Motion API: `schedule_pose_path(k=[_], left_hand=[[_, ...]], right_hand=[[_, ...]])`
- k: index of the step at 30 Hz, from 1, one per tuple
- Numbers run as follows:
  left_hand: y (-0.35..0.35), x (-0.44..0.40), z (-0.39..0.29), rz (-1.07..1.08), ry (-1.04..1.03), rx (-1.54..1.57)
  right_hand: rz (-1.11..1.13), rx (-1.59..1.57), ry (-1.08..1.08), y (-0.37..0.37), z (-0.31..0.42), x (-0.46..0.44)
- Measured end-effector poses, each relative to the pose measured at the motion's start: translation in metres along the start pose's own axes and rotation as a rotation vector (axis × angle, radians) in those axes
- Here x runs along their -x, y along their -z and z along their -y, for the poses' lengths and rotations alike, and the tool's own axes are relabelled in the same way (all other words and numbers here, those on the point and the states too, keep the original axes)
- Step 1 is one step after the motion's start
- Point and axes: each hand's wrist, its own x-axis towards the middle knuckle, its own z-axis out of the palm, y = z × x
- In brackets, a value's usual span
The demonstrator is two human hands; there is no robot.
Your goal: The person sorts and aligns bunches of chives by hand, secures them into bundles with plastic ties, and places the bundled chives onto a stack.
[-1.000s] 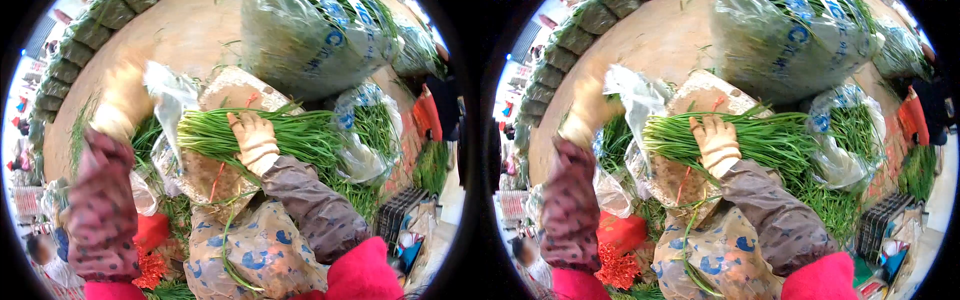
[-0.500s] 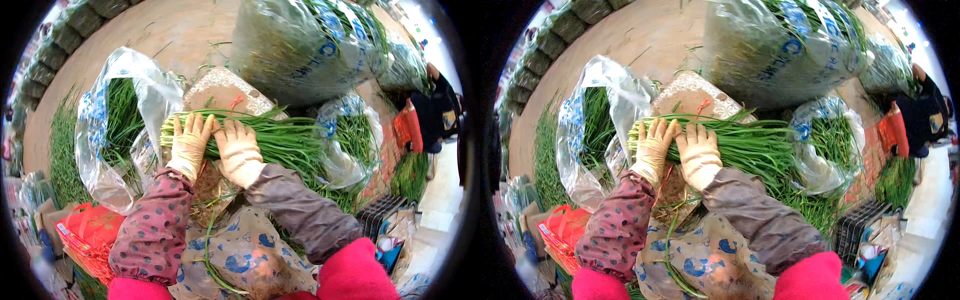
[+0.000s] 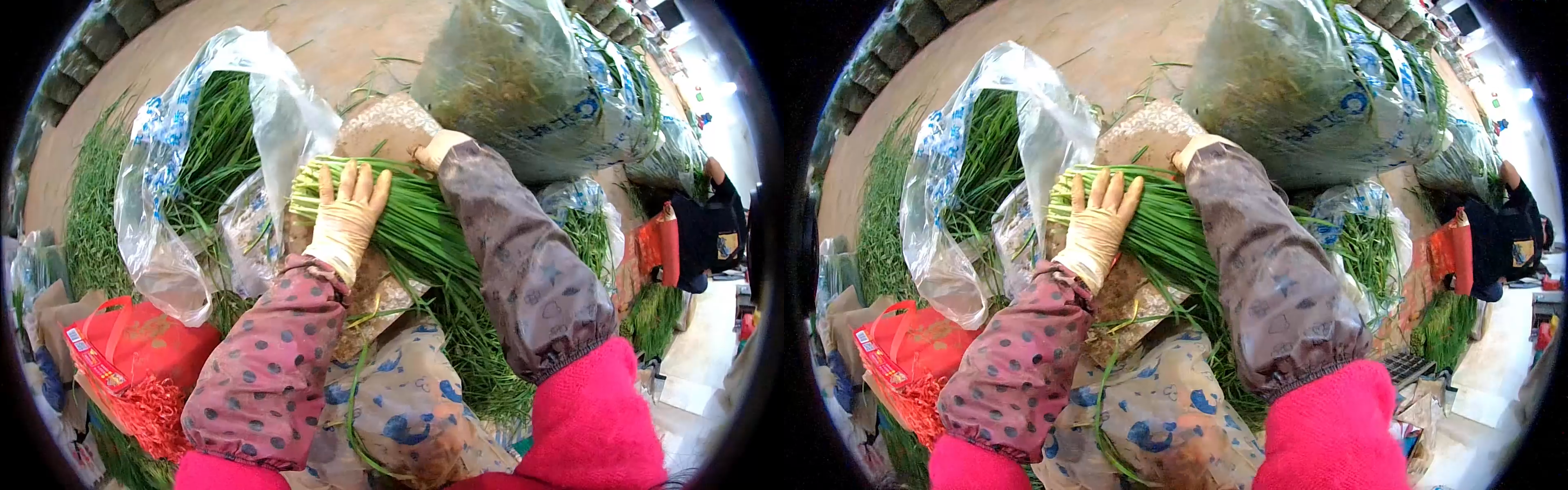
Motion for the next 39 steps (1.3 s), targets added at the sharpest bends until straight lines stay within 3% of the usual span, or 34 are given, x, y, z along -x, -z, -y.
schedule_pose_path(k=[5, 8, 10, 15, 20, 24, 25, 26, 28, 30, 32, 36, 39], left_hand=[[0.002, -0.001, -0.002, 0.036, 0.017, -0.015], [-0.002, -0.001, -0.003, 0.019, 0.024, 0.016], [-0.001, 0.000, -0.004, 0.008, 0.024, -0.012], [-0.003, -0.002, -0.005, -0.015, 0.048, -0.012], [-0.001, 0.001, 0.002, 0.013, 0.007, 0.125], [0.028, 0.000, 0.017, 0.180, -0.125, 0.165], [0.046, -0.003, 0.028, 0.276, -0.147, 0.387], [0.051, 0.002, 0.038, 0.088, -0.203, 0.608], [0.072, 0.013, 0.056, -0.157, -0.265, 0.746], [0.076, 0.032, 0.068, -0.248, -0.304, 0.643], [0.058, 0.050, 0.073, 0.233, -0.468, 0.408], [0.026, 0.066, 0.071, 0.334, -0.622, 0.217], [0.030, 0.058, 0.066, 0.555, -0.616, 0.417]], right_hand=[[-0.002, -0.012, -0.131, -0.018, 0.018, -0.023], [-0.123, 0.011, -0.084, -0.013, 0.037, -0.006], [-0.091, -0.350, 0.006, -0.010, 0.036, -0.005], [0.033, -0.519, 0.154, -0.005, 0.040, 0.023], [-0.525, -0.812, 0.033, -0.075, 0.043, 0.056], [-0.674, -0.708, 0.090, -0.071, 0.050, 0.067], [-0.688, -0.728, 0.114, -0.074, 0.046, 0.063], [-0.702, -0.745, 0.146, -0.077, 0.043, 0.058], [-0.642, -0.790, 0.109, -0.076, 0.043, 0.055], [-0.653, -0.720, 0.115, -0.075, 0.043, 0.055], [-0.619, -0.743, 0.125, -0.079, 0.041, 0.054], [-0.637, -0.745, 0.109, -0.079, 0.041, 0.053], [-0.635, -0.826, 0.175, -0.084, 0.039, 0.048]])
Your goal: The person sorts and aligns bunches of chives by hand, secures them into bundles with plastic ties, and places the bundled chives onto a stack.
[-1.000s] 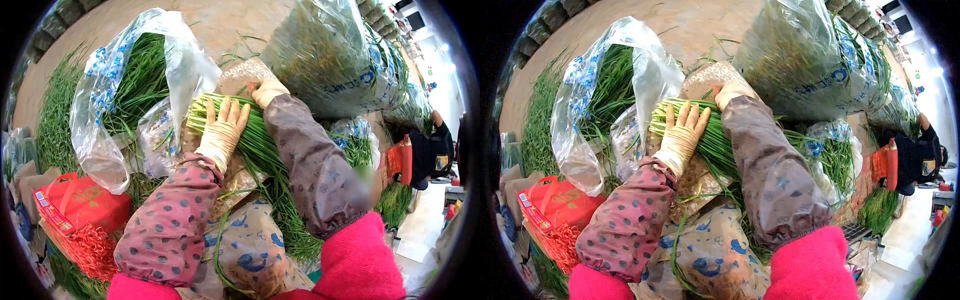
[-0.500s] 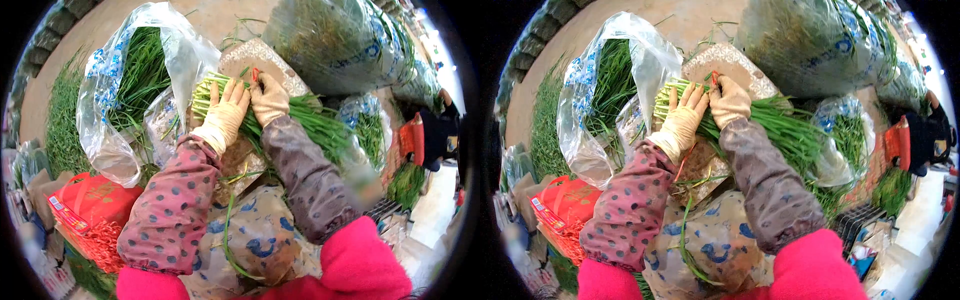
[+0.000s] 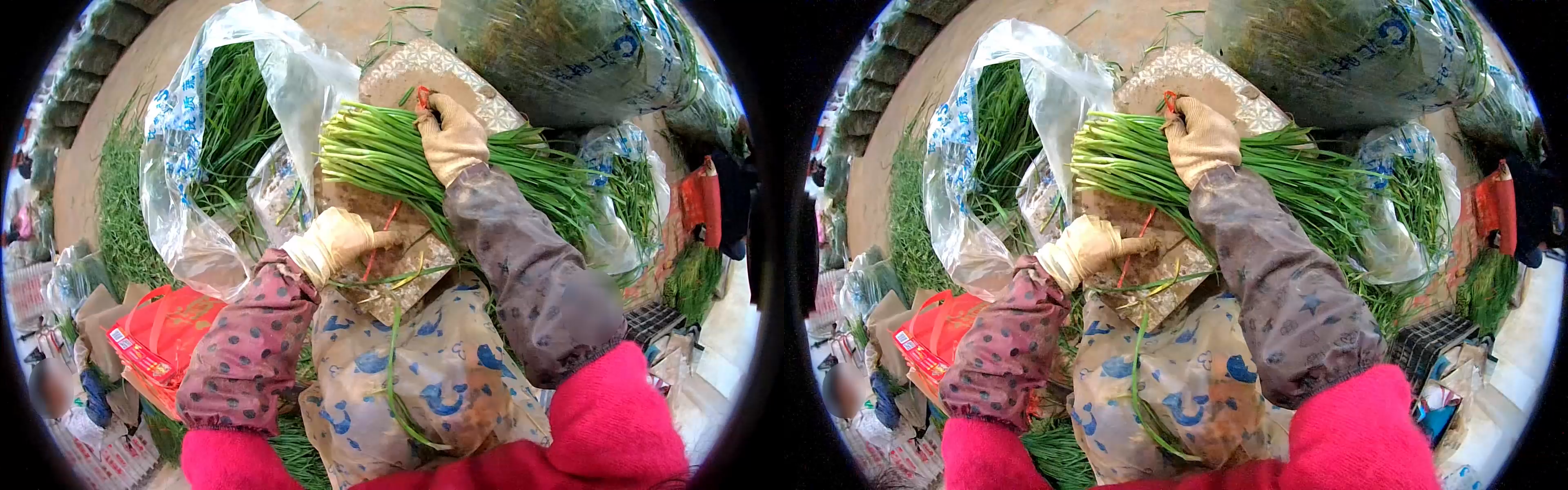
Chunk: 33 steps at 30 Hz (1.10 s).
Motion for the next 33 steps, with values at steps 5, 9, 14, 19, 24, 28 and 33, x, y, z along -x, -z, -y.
schedule_pose_path(k=[5, 9, 14, 19, 24, 28, 33], left_hand=[[-0.028, -0.001, 0.011, -0.163, -0.011, 0.164], [0.001, 0.005, -0.003, -0.156, 0.173, 0.353], [0.070, -0.032, -0.021, -0.272, 0.493, 1.417], [0.066, -0.080, -0.005, -0.431, 0.584, 1.667], [0.064, -0.085, 0.005, -0.402, 0.612, 1.724], [0.063, -0.089, 0.008, -0.407, 0.649, 1.758], [0.056, -0.089, 0.002, -0.547, 0.646, 1.857]], right_hand=[[-0.019, 0.044, -0.026, 0.004, 0.007, 0.001], [0.019, -0.003, -0.046, 0.006, 0.008, -0.002], [0.018, -0.057, -0.072, 0.004, 0.004, -0.002], [0.065, -0.109, -0.122, 0.010, 0.006, 0.000], [0.041, -0.216, -0.051, 0.004, -0.001, 0.002], [-0.026, -0.097, 0.133, 0.003, -0.006, 0.002], [-0.014, -0.129, 0.080, 0.005, -0.003, 0.004]])
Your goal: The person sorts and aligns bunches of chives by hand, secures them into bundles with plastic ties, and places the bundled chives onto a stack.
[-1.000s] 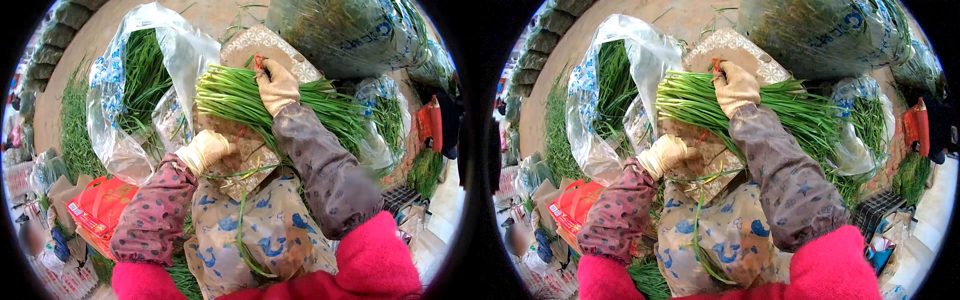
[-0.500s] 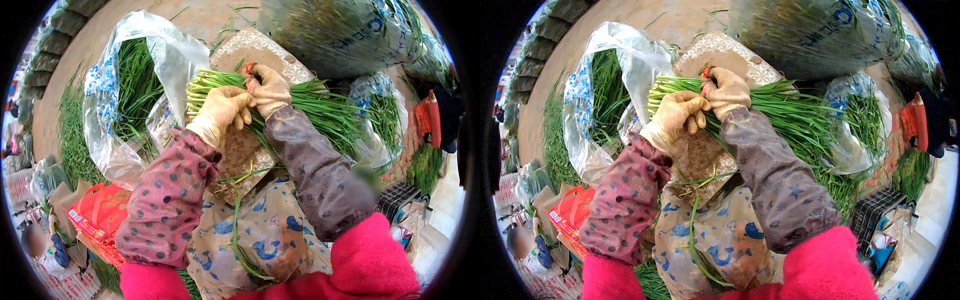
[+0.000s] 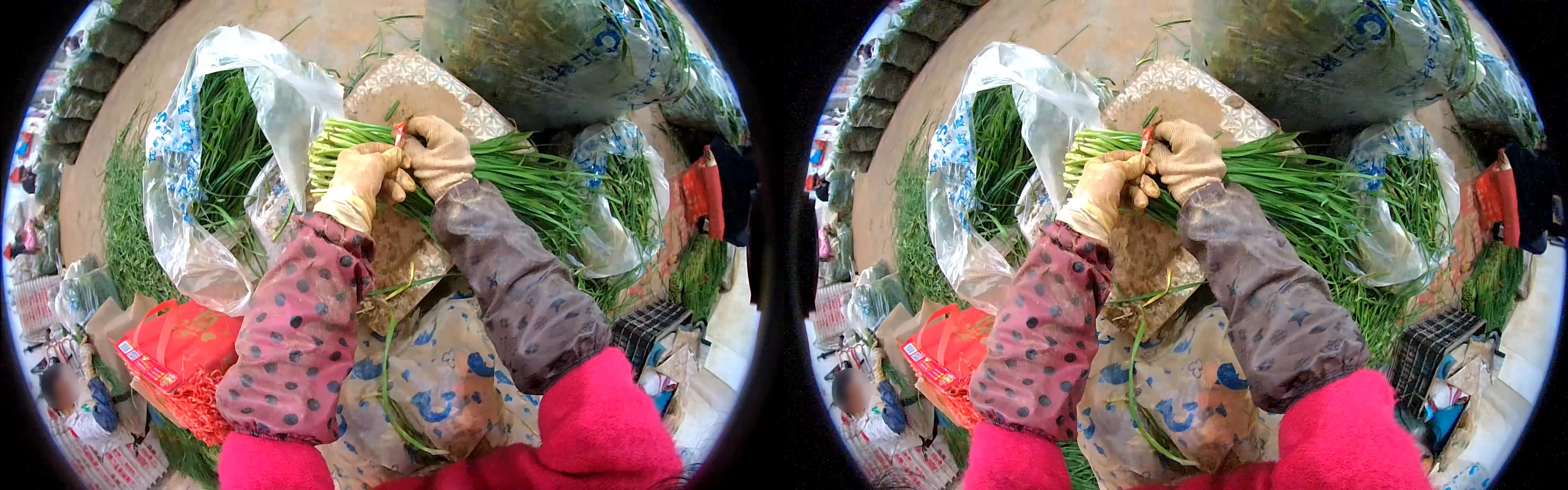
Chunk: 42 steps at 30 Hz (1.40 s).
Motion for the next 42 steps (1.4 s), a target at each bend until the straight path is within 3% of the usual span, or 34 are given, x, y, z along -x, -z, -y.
schedule_pose_path(k=[4, 8, 10, 14, 20, 24, 26, 28, 30, 32, 34, 36, 37, 38, 40, 42], left_hand=[[-0.005, 0.002, 0.001, -0.023, -0.033, 0.033], [-0.007, 0.000, 0.009, -0.081, -0.065, 0.087], [-0.007, -0.001, 0.010, -0.070, -0.072, 0.079], [-0.007, -0.003, 0.015, -0.073, -0.060, 0.189], [-0.015, -0.003, 0.017, -0.131, -0.097, 0.216], [-0.015, -0.009, 0.021, -0.152, -0.090, 0.126], [-0.010, -0.031, 0.037, -0.149, -0.264, -0.313], [-0.011, -0.024, 0.021, -0.165, -0.222, -0.500], [-0.024, -0.010, 0.014, -0.208, -0.074, -0.015], [-0.025, -0.005, 0.017, -0.202, -0.127, -0.006], [-0.022, -0.004, 0.019, -0.186, -0.203, -0.382], [-0.024, 0.006, 0.028, -0.359, -0.710, -0.929], [-0.020, 0.031, 0.008, -0.250, -0.851, -0.830], [-0.018, 0.030, -0.002, -0.109, -0.892, -0.975], [-0.014, 0.011, 0.007, -0.277, -1.268, -1.017], [0.002, -0.005, 0.009, -0.058, -0.889, -1.063]], right_hand=[[0.004, -0.071, -0.045, 0.003, 0.004, 0.000], [-0.026, -0.058, 0.124, 0.002, 0.004, -0.001], [0.090, -0.058, 0.078, 0.011, 0.015, -0.001], [0.099, -0.081, 0.189, 0.011, 0.007, 0.000], [0.196, -0.253, 0.079, 0.013, -0.010, 0.002], [0.294, -0.180, -0.188, 0.021, -0.021, -0.003], [0.426, -0.505, -0.282, 0.024, -0.034, -0.013], [0.406, -0.420, -0.322, 0.025, -0.023, -0.015], [0.378, -0.520, -0.347, 0.024, -0.033, -0.016], [0.381, -0.587, -0.452, 0.027, -0.035, -0.018], [0.358, -0.628, -0.488, 0.027, -0.033, -0.017], [0.289, -0.630, -0.509, 0.029, -0.043, -0.013], [0.302, -0.632, -0.426, 0.029, -0.063, -0.015], [0.248, -0.618, -0.488, 0.025, -0.082, -0.016], [0.238, -0.570, -0.399, 0.023, -0.070, -0.018], [0.081, -0.489, -0.341, 0.022, -0.044, -0.009]])
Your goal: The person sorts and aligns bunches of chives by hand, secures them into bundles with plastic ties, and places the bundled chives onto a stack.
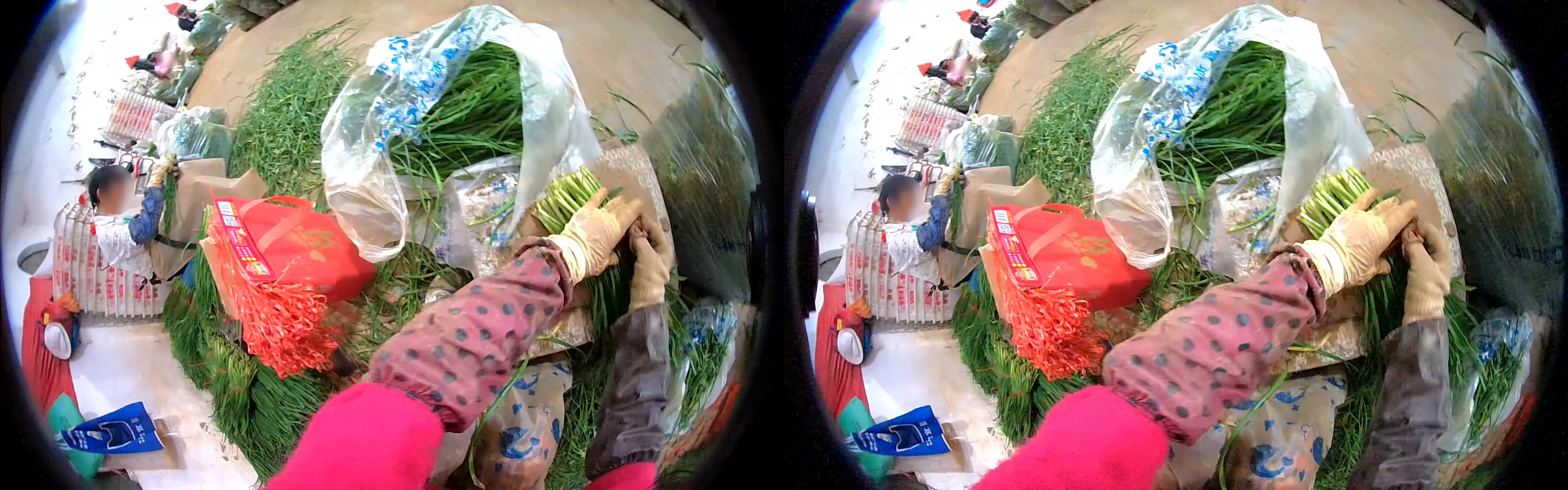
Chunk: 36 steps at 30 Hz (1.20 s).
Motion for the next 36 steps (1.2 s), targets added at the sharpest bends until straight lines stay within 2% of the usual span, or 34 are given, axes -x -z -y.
schedule_pose_path(k=[1, 2, 4, 6, 8, 9, 10, 12, 13, 14, 16, 17, 19, 20, 22, 23, 25, 27, 28, 30, 31, 32, 33, 34, 36], left_hand=[[-0.010, 0.003, 0.010, -0.146, -0.042, -0.005], [-0.009, 0.002, 0.012, -0.142, -0.039, -0.015], [-0.013, 0.004, 0.014, -0.101, 0.029, 0.016], [-0.011, 0.004, 0.021, -0.113, 0.029, 0.013], [0.000, 0.011, 0.016, -0.018, -0.059, 0.125], [0.007, 0.016, 0.010, -0.048, -0.086, 0.221], [0.010, 0.019, 0.005, -0.047, -0.082, 0.224], [0.016, 0.024, -0.003, -0.046, -0.062, 0.120], [0.016, 0.027, -0.008, -0.052, -0.044, 0.036], [-0.001, 0.033, 0.000, -0.084, -0.046, -0.151], [-0.026, 0.050, 0.014, -0.072, -0.045, -0.264], [-0.032, 0.056, 0.014, -0.140, -0.079, -0.245], [-0.036, 0.060, 0.015, -0.232, -0.101, -0.188], [-0.036, 0.062, 0.015, -0.240, -0.091, -0.171], [-0.037, 0.066, 0.019, -0.269, -0.100, -0.063], [-0.037, 0.069, 0.020, -0.274, -0.094, -0.010], [-0.048, 0.073, 0.026, -0.294, -0.076, 0.106], [-0.042, 0.077, 0.029, -0.266, -0.067, 0.054], [-0.043, 0.073, 0.025, -0.226, -0.069, 0.021], [-0.046, 0.069, 0.025, -0.193, -0.075, -0.093], [-0.037, 0.070, 0.017, -0.157, -0.056, -0.129], [-0.035, 0.068, 0.014, -0.173, 0.005, -0.004], [-0.023, 0.072, 0.014, -0.162, -0.011, -0.033], [-0.020, 0.073, 0.008, -0.160, 0.010, -0.047], [-0.014, 0.077, 0.011, -0.229, -0.053, 0.048]], right_hand=[[0.067, 0.076, -0.040, -0.008, 0.030, 0.013], [0.070, 0.065, -0.041, -0.014, 0.039, 0.022], [0.054, 0.500, 0.594, -0.021, 0.054, 0.043], [0.113, 0.524, 0.511, -0.032, 0.079, 0.061], [0.117, 0.390, 0.634, -0.035, 0.086, 0.069], [0.063, 0.248, 0.506, -0.033, 0.081, 0.071], [0.063, 0.207, 0.479, -0.029, 0.080, 0.067], [-0.040, -0.020, 0.141, -0.028, 0.079, 0.062], [-0.024, -0.041, 0.131, -0.027, 0.074, 0.054], [-0.102, 0.016, 0.122, -0.029, 0.072, 0.051], [-0.051, 0.006, -0.007, -0.016, 0.035, 0.033], [-0.050, -0.002, -0.008, -0.008, 0.019, 0.028], [0.046, 0.227, 0.073, -0.013, 0.012, 0.030], [0.179, 0.304, 0.019, -0.009, 0.025, 0.037], [0.289, 0.558, 0.529, -0.030, 0.064, 0.072], [0.476, 0.685, 0.445, -0.027, 0.082, 0.083], [0.499, 1.173, 0.444, 0.001, 0.067, 0.088], [0.478, 1.436, 0.234, 0.030, 0.066, 0.088], [0.463, 1.486, 0.231, 0.041, 0.069, 0.087], [0.493, 1.147, 0.103, 0.074, 0.064, 0.086], [0.492, 1.285, 0.209, 0.072, 0.065, 0.089], [0.451, 1.262, 0.130, 0.066, 0.070, 0.097], [0.405, 1.343, 0.076, 0.060, 0.068, 0.099], [0.371, 1.452, -0.094, 0.048, 0.083, 0.102], [0.368, 1.522, -0.237, 0.039, 0.101, 0.111]])
